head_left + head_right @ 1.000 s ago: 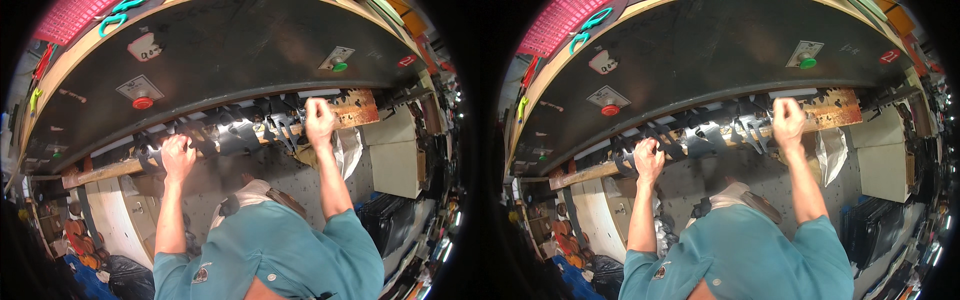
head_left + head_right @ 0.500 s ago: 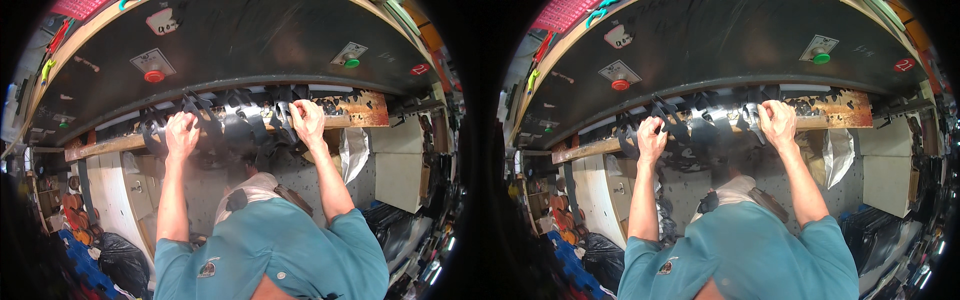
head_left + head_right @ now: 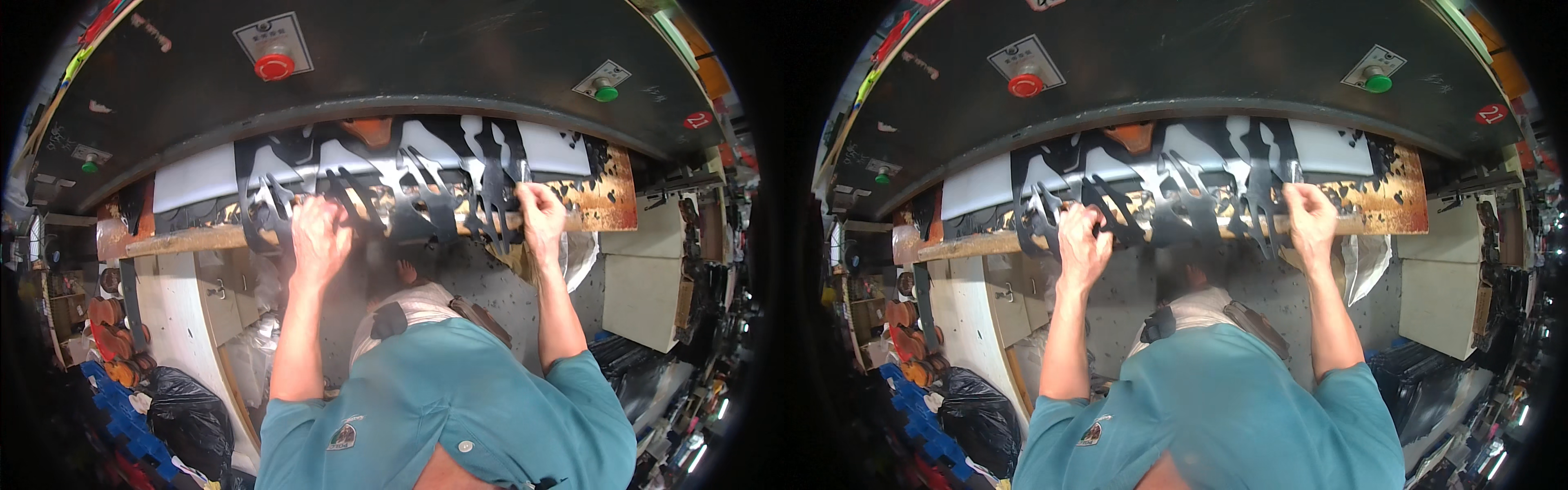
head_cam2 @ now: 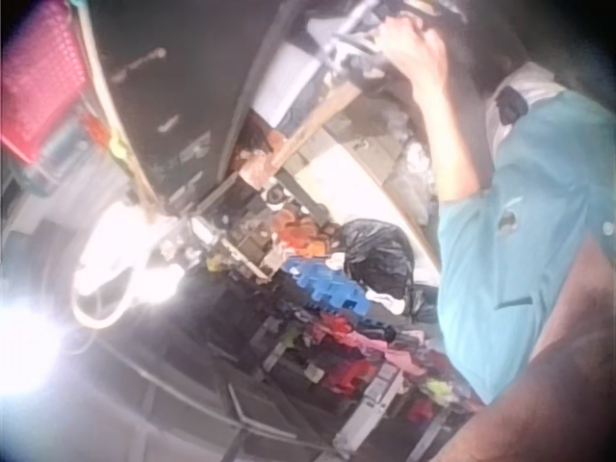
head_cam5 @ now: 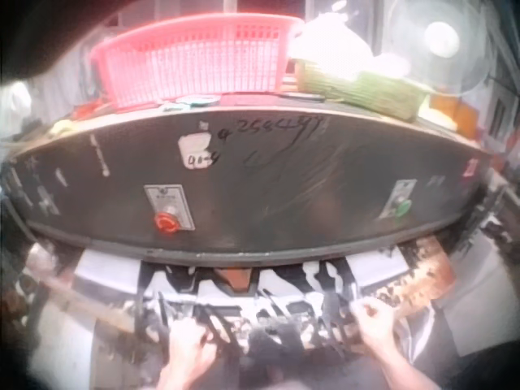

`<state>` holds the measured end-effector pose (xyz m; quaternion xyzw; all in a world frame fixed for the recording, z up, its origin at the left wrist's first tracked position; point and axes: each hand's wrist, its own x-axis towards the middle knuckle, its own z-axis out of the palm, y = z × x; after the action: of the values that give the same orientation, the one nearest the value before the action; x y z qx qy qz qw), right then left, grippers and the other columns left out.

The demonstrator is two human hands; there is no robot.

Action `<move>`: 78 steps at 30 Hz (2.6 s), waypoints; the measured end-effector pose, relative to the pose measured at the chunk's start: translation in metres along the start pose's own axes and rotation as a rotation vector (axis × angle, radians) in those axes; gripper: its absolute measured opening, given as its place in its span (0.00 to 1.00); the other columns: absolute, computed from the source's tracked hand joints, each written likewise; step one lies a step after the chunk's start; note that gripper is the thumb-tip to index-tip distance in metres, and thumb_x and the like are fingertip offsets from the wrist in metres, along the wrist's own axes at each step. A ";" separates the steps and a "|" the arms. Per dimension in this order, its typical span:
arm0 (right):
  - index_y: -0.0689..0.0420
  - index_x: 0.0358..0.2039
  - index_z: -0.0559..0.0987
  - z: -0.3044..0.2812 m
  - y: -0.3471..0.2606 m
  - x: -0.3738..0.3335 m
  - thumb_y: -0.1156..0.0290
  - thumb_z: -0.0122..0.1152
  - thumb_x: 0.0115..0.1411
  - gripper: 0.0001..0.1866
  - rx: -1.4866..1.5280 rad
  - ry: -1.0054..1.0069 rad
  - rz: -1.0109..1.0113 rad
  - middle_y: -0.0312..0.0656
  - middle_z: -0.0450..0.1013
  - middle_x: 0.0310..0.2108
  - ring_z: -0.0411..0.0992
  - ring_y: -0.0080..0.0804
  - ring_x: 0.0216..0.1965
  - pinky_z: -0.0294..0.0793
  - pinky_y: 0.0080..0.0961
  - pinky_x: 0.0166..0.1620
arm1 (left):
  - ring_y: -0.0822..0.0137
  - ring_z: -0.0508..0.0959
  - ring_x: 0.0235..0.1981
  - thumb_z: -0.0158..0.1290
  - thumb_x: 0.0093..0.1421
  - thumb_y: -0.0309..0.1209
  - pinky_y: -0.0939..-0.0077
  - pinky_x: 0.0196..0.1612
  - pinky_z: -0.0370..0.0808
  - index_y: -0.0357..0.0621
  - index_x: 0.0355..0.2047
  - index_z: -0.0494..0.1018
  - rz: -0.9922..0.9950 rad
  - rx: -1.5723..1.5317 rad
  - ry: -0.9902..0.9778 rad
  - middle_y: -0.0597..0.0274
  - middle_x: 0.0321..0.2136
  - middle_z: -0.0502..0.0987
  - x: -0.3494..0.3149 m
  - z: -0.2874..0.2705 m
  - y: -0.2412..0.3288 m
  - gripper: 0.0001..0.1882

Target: The person removes cutout shapes from a black leather sheet using a wooden tool to lift and separate the pieces. They repeatedly peel away the cutouts, place them aside, and continue until the sheet is cleared.

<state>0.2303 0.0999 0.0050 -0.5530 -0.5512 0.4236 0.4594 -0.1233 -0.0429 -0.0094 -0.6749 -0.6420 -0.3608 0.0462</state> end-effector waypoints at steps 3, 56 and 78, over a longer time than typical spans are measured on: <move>0.61 0.42 0.86 0.031 -0.024 0.002 0.73 0.69 0.67 0.06 -0.286 0.186 -0.303 0.35 0.81 0.31 0.75 0.20 0.34 0.75 0.21 0.40 | 0.46 0.77 0.40 0.65 0.45 0.20 0.50 0.41 0.69 0.42 0.34 0.69 0.053 -0.080 -0.090 0.53 0.31 0.74 -0.008 -0.007 -0.009 0.18; 0.69 0.68 0.71 0.135 -0.058 0.098 0.62 0.79 0.45 0.50 0.374 -0.525 0.029 0.53 0.68 0.67 0.70 0.39 0.66 0.67 0.34 0.69 | 0.31 0.52 0.77 0.66 0.61 0.28 0.36 0.76 0.50 0.37 0.61 0.72 -0.450 -0.265 0.033 0.39 0.74 0.61 0.080 0.008 -0.031 0.29; 0.61 0.67 0.75 0.136 -0.017 0.122 0.55 0.81 0.53 0.44 -0.130 -0.497 -0.219 0.51 0.69 0.68 0.69 0.44 0.67 0.69 0.38 0.70 | 0.36 0.57 0.76 0.62 0.66 0.42 0.39 0.76 0.52 0.33 0.68 0.68 -0.112 0.178 -0.140 0.39 0.73 0.63 0.126 0.076 -0.102 0.36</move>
<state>0.0977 0.2270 -0.0041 -0.3975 -0.7296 0.4577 0.3165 -0.1928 0.1197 -0.0370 -0.6548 -0.7099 -0.2562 0.0407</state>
